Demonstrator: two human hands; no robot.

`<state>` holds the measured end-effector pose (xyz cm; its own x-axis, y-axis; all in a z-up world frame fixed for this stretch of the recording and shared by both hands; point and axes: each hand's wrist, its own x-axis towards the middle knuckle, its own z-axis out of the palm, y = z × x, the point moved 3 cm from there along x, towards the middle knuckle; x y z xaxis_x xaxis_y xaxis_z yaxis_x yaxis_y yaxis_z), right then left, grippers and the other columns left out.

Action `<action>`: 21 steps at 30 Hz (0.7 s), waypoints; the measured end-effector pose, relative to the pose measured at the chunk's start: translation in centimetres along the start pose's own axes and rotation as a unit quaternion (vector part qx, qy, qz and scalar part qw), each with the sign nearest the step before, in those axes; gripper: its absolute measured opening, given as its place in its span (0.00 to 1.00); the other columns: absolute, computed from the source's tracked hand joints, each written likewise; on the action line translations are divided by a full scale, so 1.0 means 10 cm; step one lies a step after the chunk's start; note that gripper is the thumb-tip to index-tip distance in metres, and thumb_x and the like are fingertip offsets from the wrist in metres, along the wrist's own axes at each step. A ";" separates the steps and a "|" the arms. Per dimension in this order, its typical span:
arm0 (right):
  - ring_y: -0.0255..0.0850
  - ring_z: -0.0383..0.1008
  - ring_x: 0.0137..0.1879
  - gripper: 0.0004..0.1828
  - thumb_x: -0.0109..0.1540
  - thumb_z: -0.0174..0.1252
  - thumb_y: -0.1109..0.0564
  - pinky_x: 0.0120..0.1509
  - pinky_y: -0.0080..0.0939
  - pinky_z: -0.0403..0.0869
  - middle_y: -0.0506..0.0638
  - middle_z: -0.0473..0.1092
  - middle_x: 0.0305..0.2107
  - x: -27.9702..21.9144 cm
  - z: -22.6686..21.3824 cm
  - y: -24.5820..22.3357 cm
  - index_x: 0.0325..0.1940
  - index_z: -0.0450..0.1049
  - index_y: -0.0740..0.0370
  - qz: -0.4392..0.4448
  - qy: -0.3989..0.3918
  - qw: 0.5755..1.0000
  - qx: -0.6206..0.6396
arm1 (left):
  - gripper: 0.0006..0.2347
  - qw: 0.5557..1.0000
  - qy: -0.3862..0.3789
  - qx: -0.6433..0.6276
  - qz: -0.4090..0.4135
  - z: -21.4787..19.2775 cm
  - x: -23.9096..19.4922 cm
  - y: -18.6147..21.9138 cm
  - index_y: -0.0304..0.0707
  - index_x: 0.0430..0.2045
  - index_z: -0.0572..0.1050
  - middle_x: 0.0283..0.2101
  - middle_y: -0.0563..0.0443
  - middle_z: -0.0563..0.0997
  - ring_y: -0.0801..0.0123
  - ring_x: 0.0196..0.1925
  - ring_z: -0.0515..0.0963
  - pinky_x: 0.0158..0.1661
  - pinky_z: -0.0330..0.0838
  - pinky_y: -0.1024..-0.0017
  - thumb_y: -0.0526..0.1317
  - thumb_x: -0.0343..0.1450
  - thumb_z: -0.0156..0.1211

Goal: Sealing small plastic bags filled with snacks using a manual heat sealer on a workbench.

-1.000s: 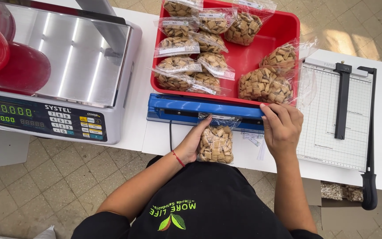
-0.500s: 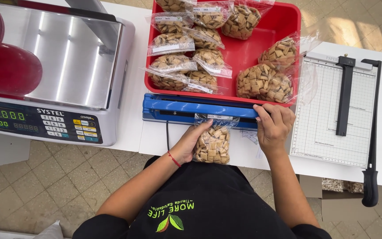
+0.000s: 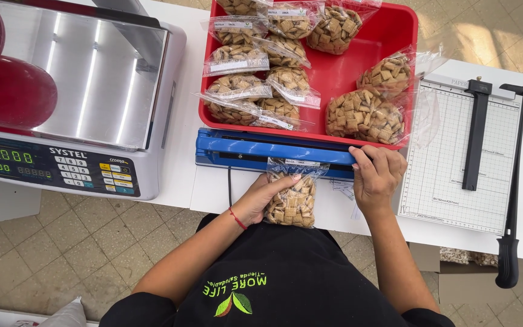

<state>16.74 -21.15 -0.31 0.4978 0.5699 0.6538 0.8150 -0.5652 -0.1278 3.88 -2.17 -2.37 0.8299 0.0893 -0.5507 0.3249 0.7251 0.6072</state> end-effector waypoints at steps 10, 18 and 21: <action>0.42 0.63 0.51 0.21 0.71 0.40 0.43 0.60 0.45 0.58 0.46 0.69 0.41 -0.01 0.00 0.00 0.53 0.77 0.50 0.012 -0.009 1.000 -0.001 | 0.16 1.000 0.005 0.000 -0.008 0.07 -0.07 0.09 0.21 0.31 0.75 0.28 0.36 0.80 0.57 0.29 0.83 0.23 0.78 0.64 0.39 0.62 0.71; 0.46 0.68 0.51 0.18 0.70 0.46 0.48 0.60 0.47 0.63 0.49 0.72 0.41 0.21 -0.22 -0.08 0.53 0.78 0.56 -0.026 -0.031 0.999 0.013 | 0.23 0.998 0.034 0.053 -0.020 0.27 -0.18 0.32 0.19 0.33 0.70 0.15 0.48 0.68 0.74 0.08 0.69 0.07 0.65 0.81 0.45 0.60 0.73; 0.50 0.69 0.53 0.20 0.71 0.45 0.48 0.61 0.51 0.64 0.54 0.74 0.45 0.47 -0.48 -0.26 0.53 0.77 0.61 -0.060 -0.002 0.998 -0.002 | 0.24 0.997 0.041 0.061 -0.019 0.32 -0.21 0.38 0.17 0.32 0.70 0.13 0.48 0.67 0.73 0.06 0.69 0.06 0.64 0.82 0.45 0.59 0.73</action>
<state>15.54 -19.82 6.70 0.3980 0.6366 0.6606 0.8679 -0.4946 -0.0462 4.84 -1.74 2.89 0.7772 0.1230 -0.6171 0.4123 0.6414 0.6470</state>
